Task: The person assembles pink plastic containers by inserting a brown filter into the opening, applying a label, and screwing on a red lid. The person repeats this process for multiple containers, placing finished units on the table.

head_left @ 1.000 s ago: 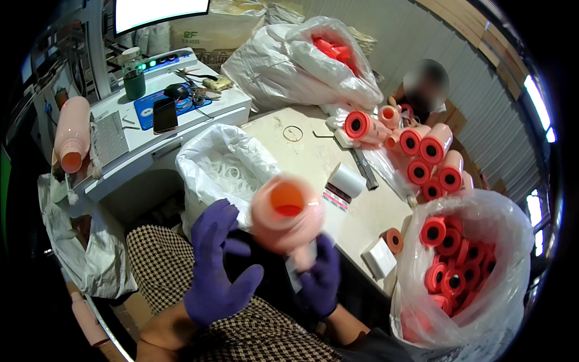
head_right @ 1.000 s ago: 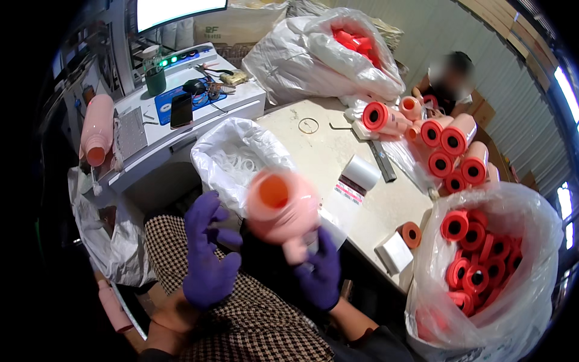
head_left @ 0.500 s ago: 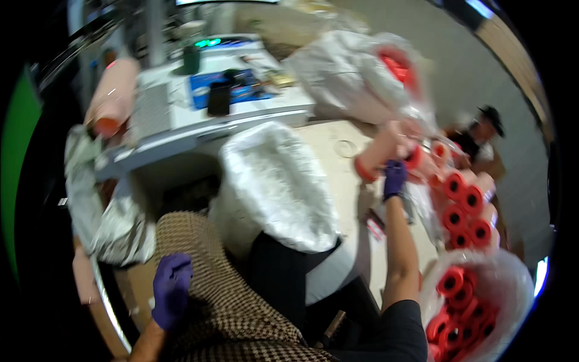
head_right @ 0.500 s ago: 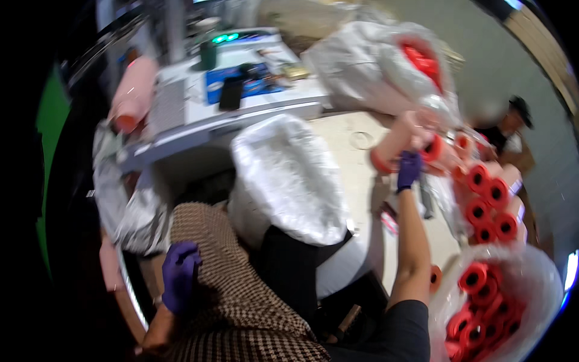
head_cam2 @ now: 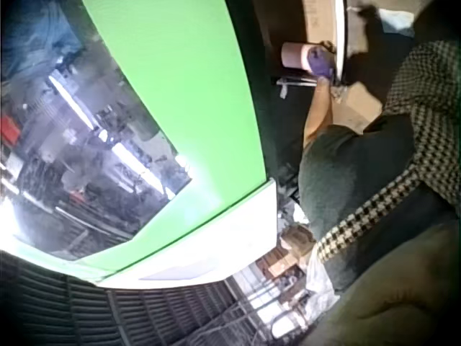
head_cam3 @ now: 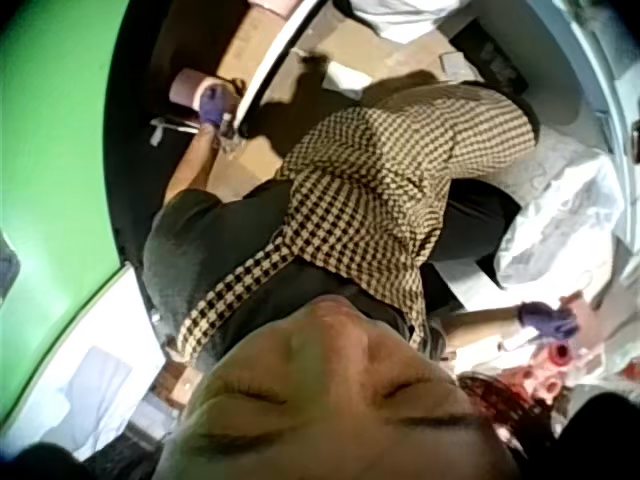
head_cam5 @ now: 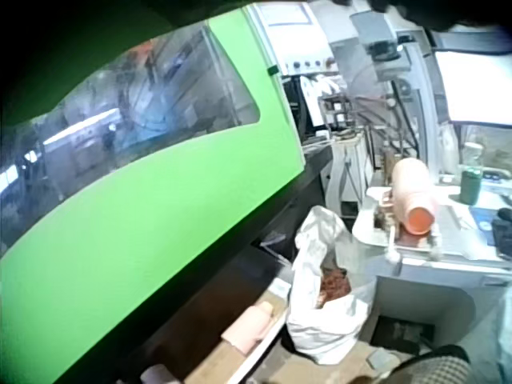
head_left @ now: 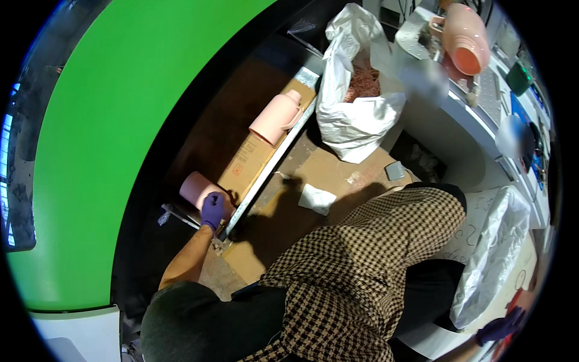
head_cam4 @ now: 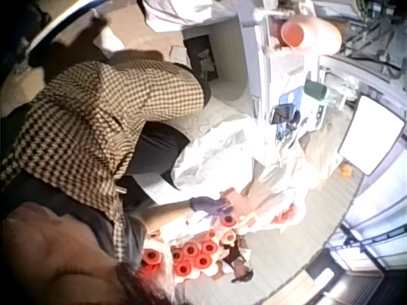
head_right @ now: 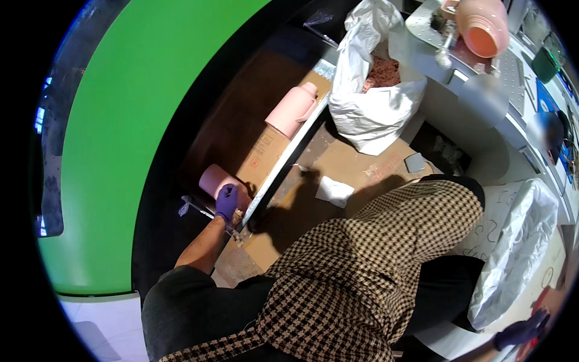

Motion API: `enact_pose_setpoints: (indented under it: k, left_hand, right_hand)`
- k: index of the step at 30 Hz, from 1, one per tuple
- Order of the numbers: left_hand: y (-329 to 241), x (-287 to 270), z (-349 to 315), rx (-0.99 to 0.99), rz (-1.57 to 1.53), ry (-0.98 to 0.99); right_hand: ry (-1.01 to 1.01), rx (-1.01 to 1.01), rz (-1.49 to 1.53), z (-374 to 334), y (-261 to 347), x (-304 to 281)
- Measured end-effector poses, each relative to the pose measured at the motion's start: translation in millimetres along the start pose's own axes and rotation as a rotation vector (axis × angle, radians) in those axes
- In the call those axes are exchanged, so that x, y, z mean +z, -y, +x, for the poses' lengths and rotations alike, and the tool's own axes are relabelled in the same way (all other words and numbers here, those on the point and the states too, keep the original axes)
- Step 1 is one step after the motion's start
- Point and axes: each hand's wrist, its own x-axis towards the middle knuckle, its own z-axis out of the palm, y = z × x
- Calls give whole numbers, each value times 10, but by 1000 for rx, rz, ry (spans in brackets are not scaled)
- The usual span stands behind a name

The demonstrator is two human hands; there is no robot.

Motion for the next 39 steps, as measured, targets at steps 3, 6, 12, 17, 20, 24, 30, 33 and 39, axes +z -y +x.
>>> enact_pose_setpoints:
  k: [3, 6, 12, 17, 20, 24, 30, 33, 39]
  left_hand:
    - [-7, -161, 68, 415, 750, -105]
    - [206, -86, 340, 790, 1191, 287]
    - [242, 909, 982, 437, 1532, 747]
    - [447, 1093, 1405, 174, 1474, 548]
    - [-747, 500, 1089, 386, 1612, 614]
    - [-1164, -43, 1399, 762, 553, -38]
    - [-3917, 434, -274, 1434, 149, -479]
    - [-4148, 990, -909, 1343, -133, -228]
    - [-4427, 1297, -1644, 1367, -140, 68]
  right_hand:
    - [122, 61, 86, -346, 1894, -6]
    - [220, 184, 512, -503, 3103, 176]
    - [372, 293, 683, -388, 4050, 23]
    - [445, 47, 611, -471, 3898, -228]
    - [426, 66, 558, -595, 3934, -373]
    - [440, 137, 688, -664, 4091, -349]
    - [626, 102, 930, -295, 5133, -170]
    - [801, 118, 1081, -56, 5433, -23]
    - [791, -74, 849, 7, 4954, 364]
